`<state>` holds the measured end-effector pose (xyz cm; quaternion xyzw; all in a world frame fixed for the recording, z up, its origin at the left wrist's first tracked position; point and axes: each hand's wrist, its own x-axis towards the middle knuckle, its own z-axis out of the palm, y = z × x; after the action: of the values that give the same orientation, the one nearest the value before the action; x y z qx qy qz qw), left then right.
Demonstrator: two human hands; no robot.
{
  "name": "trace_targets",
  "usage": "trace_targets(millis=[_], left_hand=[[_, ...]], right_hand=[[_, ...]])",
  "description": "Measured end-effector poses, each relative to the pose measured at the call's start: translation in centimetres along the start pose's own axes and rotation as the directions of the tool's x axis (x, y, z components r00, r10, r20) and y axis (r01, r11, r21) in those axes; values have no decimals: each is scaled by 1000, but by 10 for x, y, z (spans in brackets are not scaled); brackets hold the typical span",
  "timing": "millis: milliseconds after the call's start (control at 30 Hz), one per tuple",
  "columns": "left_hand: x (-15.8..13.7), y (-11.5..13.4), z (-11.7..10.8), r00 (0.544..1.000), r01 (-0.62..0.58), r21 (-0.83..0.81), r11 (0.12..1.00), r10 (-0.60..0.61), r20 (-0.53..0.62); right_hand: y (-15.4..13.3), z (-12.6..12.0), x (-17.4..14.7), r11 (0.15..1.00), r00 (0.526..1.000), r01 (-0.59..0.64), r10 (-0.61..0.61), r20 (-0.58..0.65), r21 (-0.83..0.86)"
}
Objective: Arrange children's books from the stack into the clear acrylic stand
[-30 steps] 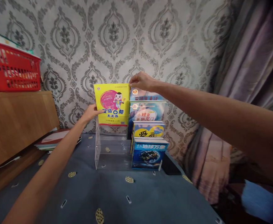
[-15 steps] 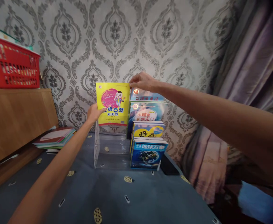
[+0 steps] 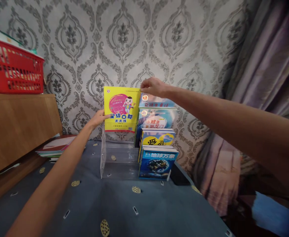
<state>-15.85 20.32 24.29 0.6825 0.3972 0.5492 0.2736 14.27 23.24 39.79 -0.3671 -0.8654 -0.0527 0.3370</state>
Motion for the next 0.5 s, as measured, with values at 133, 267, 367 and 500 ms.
trace_targets(millis=[133, 267, 367, 500], left_hand=[[2, 1, -7, 997, 39, 105, 994, -45, 55], [2, -1, -6, 999, 40, 141, 989, -40, -9], [1, -3, -2, 998, 41, 120, 992, -35, -57], [-1, -1, 0, 998, 53, 155, 986, -48, -36]], right_hand=[[1, 2, 1, 1000, 1000, 23, -23, -1, -2], [3, 7, 4, 999, 1000, 20, -19, -12, 40], [5, 9, 4, 996, 999, 36, -33, -33, 78], [8, 9, 4, 994, 998, 52, -49, -28, 93]])
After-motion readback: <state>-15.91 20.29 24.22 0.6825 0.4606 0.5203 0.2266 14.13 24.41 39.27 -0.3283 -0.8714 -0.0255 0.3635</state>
